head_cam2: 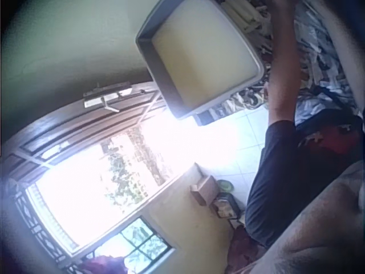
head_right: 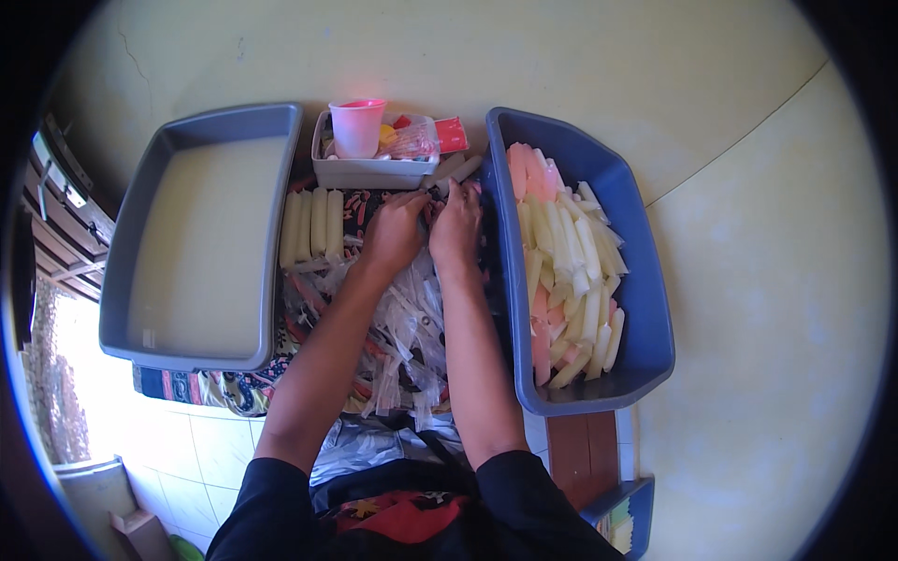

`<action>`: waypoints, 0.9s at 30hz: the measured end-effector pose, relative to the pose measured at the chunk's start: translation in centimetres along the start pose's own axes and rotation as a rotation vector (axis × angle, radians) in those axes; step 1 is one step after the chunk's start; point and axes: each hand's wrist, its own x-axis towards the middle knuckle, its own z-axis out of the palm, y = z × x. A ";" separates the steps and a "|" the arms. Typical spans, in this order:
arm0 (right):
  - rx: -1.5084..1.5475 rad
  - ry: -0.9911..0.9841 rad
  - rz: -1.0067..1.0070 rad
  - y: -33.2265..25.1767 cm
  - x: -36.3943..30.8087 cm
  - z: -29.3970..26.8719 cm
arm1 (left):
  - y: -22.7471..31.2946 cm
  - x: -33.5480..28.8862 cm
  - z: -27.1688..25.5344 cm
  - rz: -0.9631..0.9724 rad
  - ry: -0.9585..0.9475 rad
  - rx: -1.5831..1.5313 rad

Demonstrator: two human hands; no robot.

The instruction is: The person organizes sticks of packaged frozen snacks by hand into a container, moving them one by one from another bin and aligning them.

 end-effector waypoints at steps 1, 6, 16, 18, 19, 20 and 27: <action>0.004 0.003 0.018 0.3 0.1 0.3 | 0.1 -0.1 0.1 -0.018 -0.003 -0.009; -0.076 0.015 -0.008 0.3 1.5 1.8 | -0.6 0.4 0.4 0.037 0.021 0.078; -0.023 0.034 0.203 -0.9 2.1 1.6 | -1.0 0.1 0.0 -0.009 -0.005 0.009; -0.076 0.061 0.245 0.0 2.3 1.8 | -0.7 0.1 0.1 -0.003 -0.007 -0.005; -0.131 0.078 0.295 0.8 2.4 1.8 | -0.3 0.3 0.3 0.010 0.000 -0.009; -0.132 0.088 0.289 1.1 2.3 1.7 | -0.2 0.3 0.4 0.006 -0.009 -0.013; -0.142 -0.087 0.323 -2.2 -0.9 -1.0 | -0.3 0.1 -0.4 -0.036 -0.038 -0.046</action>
